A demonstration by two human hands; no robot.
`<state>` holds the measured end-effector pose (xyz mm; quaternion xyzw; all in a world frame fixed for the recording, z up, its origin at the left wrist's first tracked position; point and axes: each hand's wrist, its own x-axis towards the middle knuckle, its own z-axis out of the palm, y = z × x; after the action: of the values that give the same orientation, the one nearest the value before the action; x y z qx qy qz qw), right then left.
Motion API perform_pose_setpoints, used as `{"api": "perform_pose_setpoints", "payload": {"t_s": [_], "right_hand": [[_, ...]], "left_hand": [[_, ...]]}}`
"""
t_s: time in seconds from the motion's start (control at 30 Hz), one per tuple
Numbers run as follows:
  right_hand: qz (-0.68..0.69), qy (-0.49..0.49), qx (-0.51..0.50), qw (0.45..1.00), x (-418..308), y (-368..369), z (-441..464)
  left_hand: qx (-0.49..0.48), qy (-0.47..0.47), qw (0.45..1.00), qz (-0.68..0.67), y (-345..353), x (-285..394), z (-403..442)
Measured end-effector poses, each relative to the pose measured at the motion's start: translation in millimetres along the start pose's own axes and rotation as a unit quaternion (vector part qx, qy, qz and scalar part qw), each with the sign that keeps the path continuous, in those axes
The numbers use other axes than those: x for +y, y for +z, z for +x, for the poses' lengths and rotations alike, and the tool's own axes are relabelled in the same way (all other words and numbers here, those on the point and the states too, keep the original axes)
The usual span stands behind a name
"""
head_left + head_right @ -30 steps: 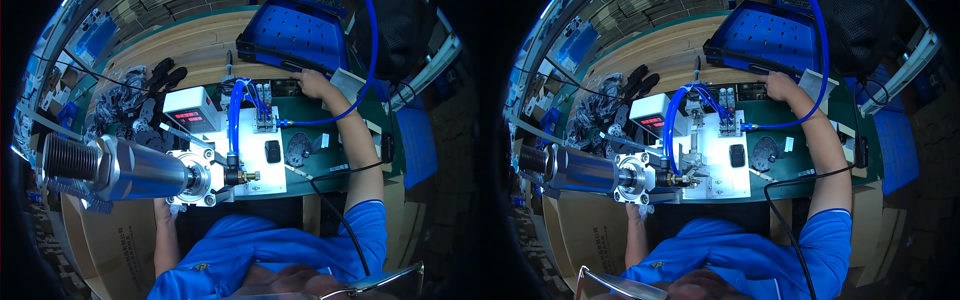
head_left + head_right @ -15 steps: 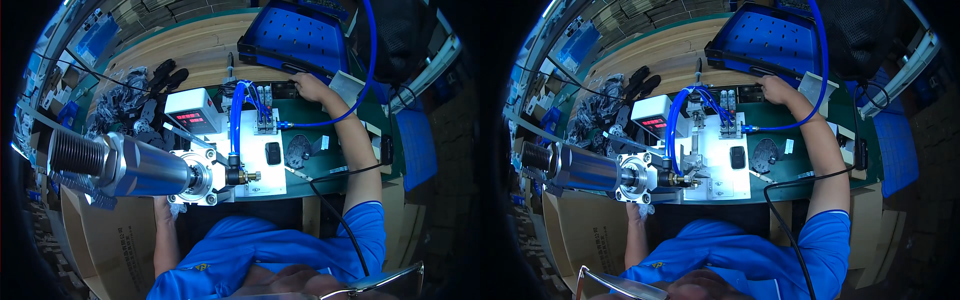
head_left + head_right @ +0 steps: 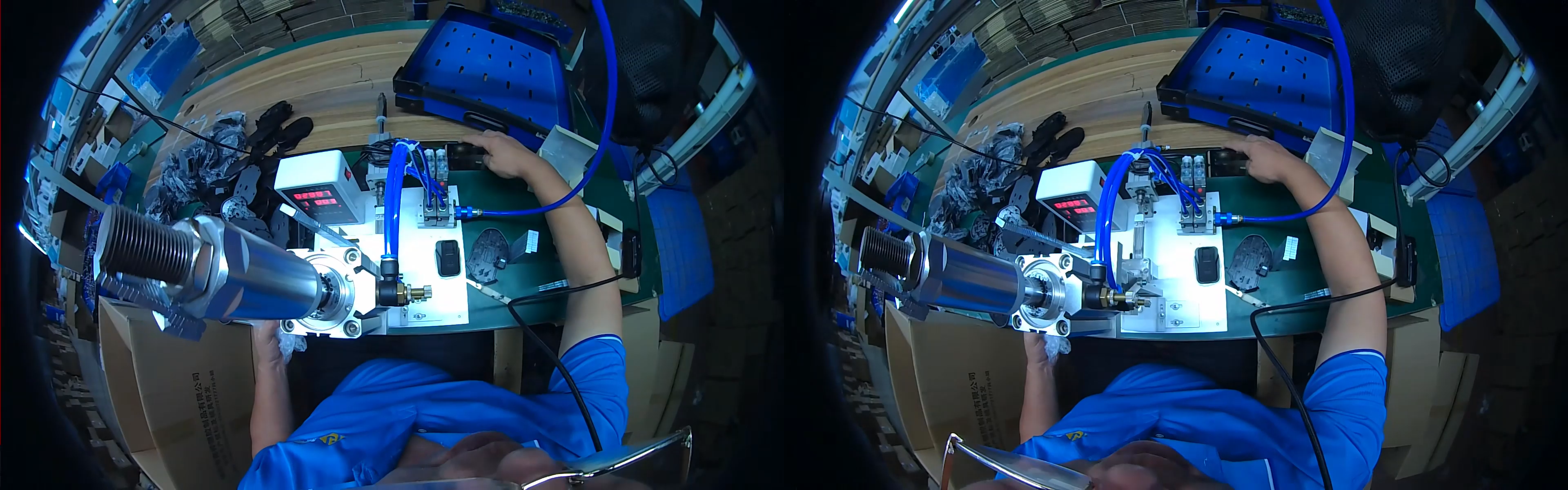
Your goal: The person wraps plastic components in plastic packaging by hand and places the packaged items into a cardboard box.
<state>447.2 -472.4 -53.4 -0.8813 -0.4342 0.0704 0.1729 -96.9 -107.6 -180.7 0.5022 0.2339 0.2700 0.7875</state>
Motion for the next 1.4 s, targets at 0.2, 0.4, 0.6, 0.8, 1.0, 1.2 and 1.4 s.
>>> {"api": "perform_pose_setpoints", "payload": {"t_s": [0.2, 0.4, 0.6, 0.8, 1.0, 1.2, 1.4], "right_hand": [[0.005, 0.035, -0.028, 0.999, 3.2, 3.5, 5.5], [0.017, 0.087, -0.052, 0.995, -8.7, -1.3, 7.0], [0.017, 0.089, -0.057, 0.994, -5.2, 1.5, 10.3], [0.032, 0.087, -0.065, 0.994, -5.3, 1.3, 12.1], [0.055, 0.101, -0.076, 0.99, -10.4, -3.3, 11.8], [0.053, 0.106, -0.077, 0.99, -11.8, -3.2, 12.8], [0.053, 0.115, -0.084, 0.988, -9.2, -1.9, 15.2]], "left_hand": [[0.008, -0.007, 1.0, 0.003, 0.1, 1.3, -1.6], [0.004, -0.016, 1.0, 0.002, 6.1, 5.6, -2.7], [0.006, 0.01, 1.0, 0.022, 3.3, 1.3, -1.1], [-0.021, 0.004, 1.0, 0.011, -9.3, -2.6, 0.5], [-0.016, 0.0, 1.0, 0.009, -3.1, 0.3, 0.1], [-0.015, -0.006, 1.0, 0.003, -5.1, -0.1, -1.2], [-0.015, 0.015, 0.999, 0.024, -3.4, -0.9, 0.1]]}}
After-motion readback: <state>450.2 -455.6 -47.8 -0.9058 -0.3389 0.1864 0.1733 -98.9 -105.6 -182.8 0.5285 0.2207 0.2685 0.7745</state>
